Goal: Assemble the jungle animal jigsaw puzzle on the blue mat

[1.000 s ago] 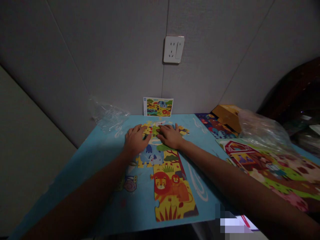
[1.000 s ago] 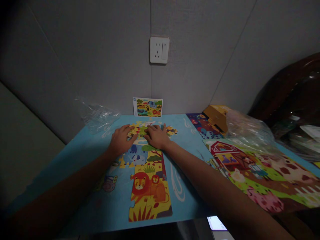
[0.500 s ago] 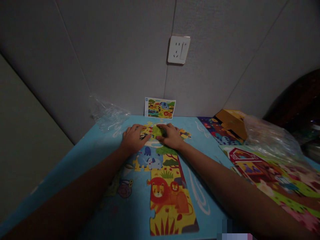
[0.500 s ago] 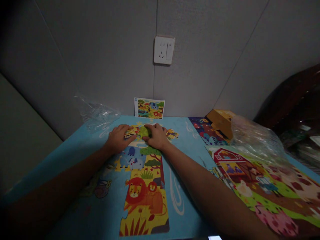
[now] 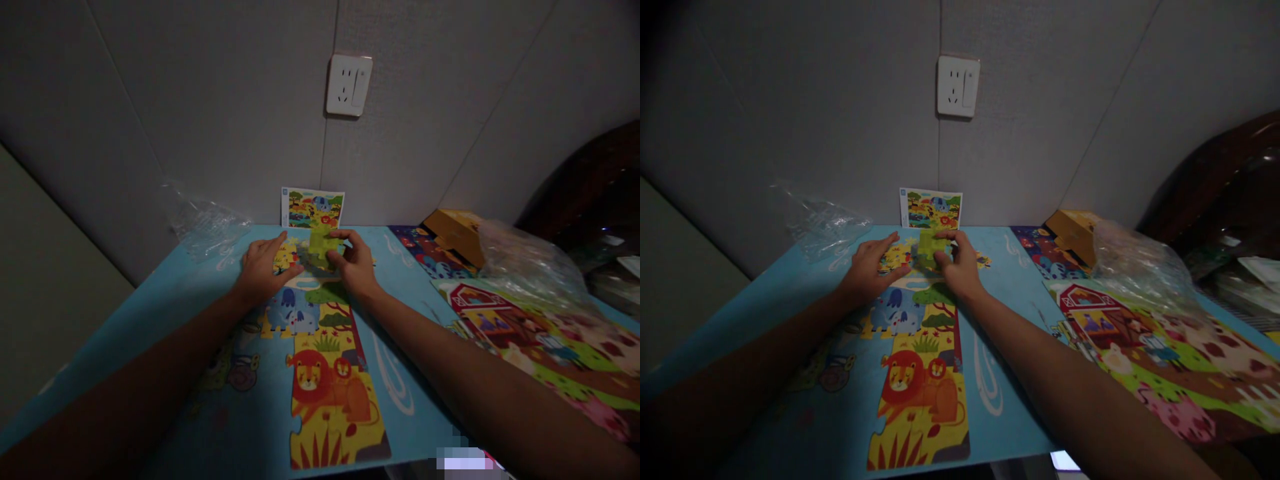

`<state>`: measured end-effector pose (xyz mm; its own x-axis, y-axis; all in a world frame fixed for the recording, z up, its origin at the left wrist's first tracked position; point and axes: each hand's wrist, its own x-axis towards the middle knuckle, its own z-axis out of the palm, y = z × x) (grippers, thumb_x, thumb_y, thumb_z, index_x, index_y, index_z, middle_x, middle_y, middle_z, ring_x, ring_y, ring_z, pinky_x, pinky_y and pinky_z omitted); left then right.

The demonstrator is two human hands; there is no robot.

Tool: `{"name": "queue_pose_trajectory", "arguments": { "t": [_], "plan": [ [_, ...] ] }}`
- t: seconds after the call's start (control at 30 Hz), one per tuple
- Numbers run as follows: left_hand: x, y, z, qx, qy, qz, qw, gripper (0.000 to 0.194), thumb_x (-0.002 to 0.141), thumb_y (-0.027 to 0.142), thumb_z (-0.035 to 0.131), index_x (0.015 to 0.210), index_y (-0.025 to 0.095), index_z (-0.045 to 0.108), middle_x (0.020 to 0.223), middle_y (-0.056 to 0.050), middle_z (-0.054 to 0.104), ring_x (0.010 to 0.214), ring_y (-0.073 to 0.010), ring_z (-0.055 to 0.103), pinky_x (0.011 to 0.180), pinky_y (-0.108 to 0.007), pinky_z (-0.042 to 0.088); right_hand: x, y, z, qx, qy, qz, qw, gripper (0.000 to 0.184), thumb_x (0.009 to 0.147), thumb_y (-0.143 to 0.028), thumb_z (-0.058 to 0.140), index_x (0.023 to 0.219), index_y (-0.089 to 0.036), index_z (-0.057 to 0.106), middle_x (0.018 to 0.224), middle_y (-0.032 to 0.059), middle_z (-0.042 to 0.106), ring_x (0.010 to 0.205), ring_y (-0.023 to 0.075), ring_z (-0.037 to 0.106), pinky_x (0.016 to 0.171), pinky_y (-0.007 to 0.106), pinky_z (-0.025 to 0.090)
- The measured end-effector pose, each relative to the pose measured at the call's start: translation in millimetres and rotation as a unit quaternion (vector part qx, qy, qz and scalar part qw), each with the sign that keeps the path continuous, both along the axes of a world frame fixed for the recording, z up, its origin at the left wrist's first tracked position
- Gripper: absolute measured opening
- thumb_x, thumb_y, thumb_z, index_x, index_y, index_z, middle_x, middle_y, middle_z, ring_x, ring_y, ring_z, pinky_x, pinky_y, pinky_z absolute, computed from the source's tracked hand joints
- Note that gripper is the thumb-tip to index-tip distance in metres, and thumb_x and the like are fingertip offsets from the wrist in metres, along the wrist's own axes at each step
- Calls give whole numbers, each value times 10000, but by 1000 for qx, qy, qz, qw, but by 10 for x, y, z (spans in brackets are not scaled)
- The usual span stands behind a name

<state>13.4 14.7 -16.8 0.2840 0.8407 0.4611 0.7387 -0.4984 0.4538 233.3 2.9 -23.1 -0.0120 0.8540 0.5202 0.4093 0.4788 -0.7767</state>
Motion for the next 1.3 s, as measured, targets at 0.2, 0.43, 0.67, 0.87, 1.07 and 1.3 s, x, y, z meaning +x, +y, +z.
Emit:
{"name": "queue_pose_trajectory", "arguments": {
  "t": [0.2, 0.43, 0.67, 0.87, 1.07, 1.3],
  "plan": [
    [36, -85, 33, 17, -135, -114, 984, 643, 866, 266, 622, 1483, 156, 479, 893, -39, 669, 1006, -229, 626, 1006, -416, 471, -244, -178, 76, -17, 52, 106, 993, 271, 834, -303, 624, 1096, -235, 612, 1057, 38, 687, 828, 181, 640, 754, 324, 531],
    [8, -42, 43, 19, -146, -59, 987, 525, 865, 218, 593, 1387, 167, 582, 762, -27, 659, 918, -243, 593, 919, -432, 499, -145, -93, 108, 66, 56, 36, 996, 302, 877, -270, 595, 1176, -232, 621, 1087, 61, 718, 958, 204, 668, 898, 369, 517],
    [-27, -19, 82, 75, -162, 45, 983, 229, 874, 253, 577, 1034, 192, 729, 801, -47, 670, 924, -250, 619, 903, -424, 513, 144, 127, 68, 10, -138, -103, 985, 225, 829, -138, 602, 1017, -196, 711, 985, 75, 753, 913, 232, 689, 919, 417, 523],
    [-30, -12, 80, 78, -180, 67, 978, 140, 863, 257, 579, 921, 197, 692, 834, -50, 681, 889, -234, 632, 886, -413, 522, 217, 149, 79, -61, -316, -130, 938, 299, 750, -14, 600, 896, -173, 806, 1356, 151, 657, 1221, 332, 607, 1061, 492, 454],
    [-4, -24, 65, 79, -178, 54, 979, 97, 865, 303, 598, 859, 212, 632, 841, -52, 698, 914, -241, 637, 875, -411, 516, 116, 68, 139, -22, -279, -121, 952, 302, 842, -110, 590, 1069, -162, 783, 1305, 170, 659, 1195, 319, 594, 1053, 506, 439],
    [37, -94, 98, 39, -195, 15, 980, 124, 897, 347, 593, 888, 227, 562, 833, -34, 724, 788, -204, 677, 760, -354, 525, -85, -40, 110, 3, -178, 112, 978, 233, 921, -363, 608, 984, -158, 701, 798, 38, 715, 688, 159, 604, 689, 294, 452]
  ]
}}
